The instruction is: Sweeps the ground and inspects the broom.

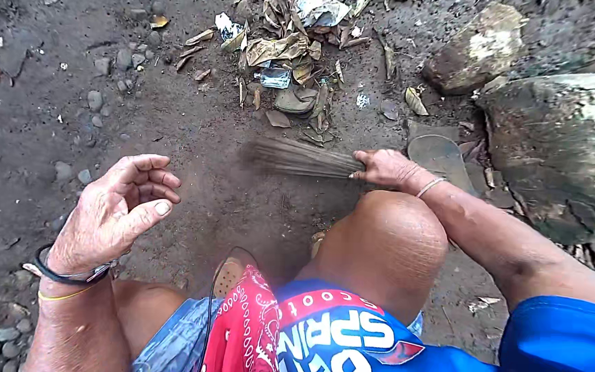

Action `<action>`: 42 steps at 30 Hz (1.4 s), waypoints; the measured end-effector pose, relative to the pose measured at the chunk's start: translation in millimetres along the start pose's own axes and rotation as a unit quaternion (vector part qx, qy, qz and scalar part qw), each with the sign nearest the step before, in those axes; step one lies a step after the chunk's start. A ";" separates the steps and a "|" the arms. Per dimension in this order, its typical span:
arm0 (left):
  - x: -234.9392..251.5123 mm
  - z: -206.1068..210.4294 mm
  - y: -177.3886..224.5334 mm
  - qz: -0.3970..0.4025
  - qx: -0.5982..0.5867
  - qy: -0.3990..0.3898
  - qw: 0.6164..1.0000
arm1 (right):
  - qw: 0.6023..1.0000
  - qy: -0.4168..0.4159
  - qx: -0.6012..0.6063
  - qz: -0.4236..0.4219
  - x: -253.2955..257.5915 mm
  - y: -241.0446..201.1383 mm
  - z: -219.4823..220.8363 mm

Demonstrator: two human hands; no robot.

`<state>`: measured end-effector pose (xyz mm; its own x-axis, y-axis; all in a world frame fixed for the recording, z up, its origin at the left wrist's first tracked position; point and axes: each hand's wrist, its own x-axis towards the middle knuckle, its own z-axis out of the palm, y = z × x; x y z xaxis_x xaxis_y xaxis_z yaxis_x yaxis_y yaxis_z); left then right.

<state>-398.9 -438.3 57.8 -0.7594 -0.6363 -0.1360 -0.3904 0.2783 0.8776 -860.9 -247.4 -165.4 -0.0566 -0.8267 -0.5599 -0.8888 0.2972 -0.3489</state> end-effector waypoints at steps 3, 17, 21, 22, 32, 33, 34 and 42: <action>-1.0 0.2 0.3 -0.017 0.022 -0.004 1.000 | 0.997 0.041 -0.027 0.066 15.8 32.7 -45.5; 15.8 -6.0 -20.7 -0.042 0.060 -0.022 0.997 | 0.935 0.290 0.026 0.201 -5.7 22.6 -213.8; 22.8 -5.0 -22.7 -0.064 0.071 -0.039 0.995 | 0.982 0.176 0.019 0.060 22.7 -25.7 -128.1; 22.7 -4.8 -22.9 -0.068 0.073 -0.043 0.994 | 0.990 0.136 0.010 0.020 32.9 -40.6 -102.8; 3.8 -14.3 -17.0 -0.066 0.097 -0.040 0.992 | 0.995 -0.046 -0.081 -0.047 138.0 -68.1 -59.6; 1.7 -15.7 -17.7 -0.066 0.096 -0.041 0.992 | 0.998 -0.007 -0.063 -0.005 143.7 -48.6 -79.2; 0.0 -17.2 -18.1 -0.067 0.099 -0.041 0.992 | 0.998 0.033 -0.046 0.036 145.0 -28.7 -101.5; -2.3 -23.5 -21.0 -0.073 0.128 -0.047 0.988 | 0.911 0.263 0.015 0.316 63.1 38.8 -239.0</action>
<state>-376.7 -459.5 50.5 -0.7254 -0.6165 -0.3061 -0.6095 0.3688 0.7017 -1007.6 -402.3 -34.6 -0.7702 -0.5984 -0.2207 -0.5909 0.7997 -0.1063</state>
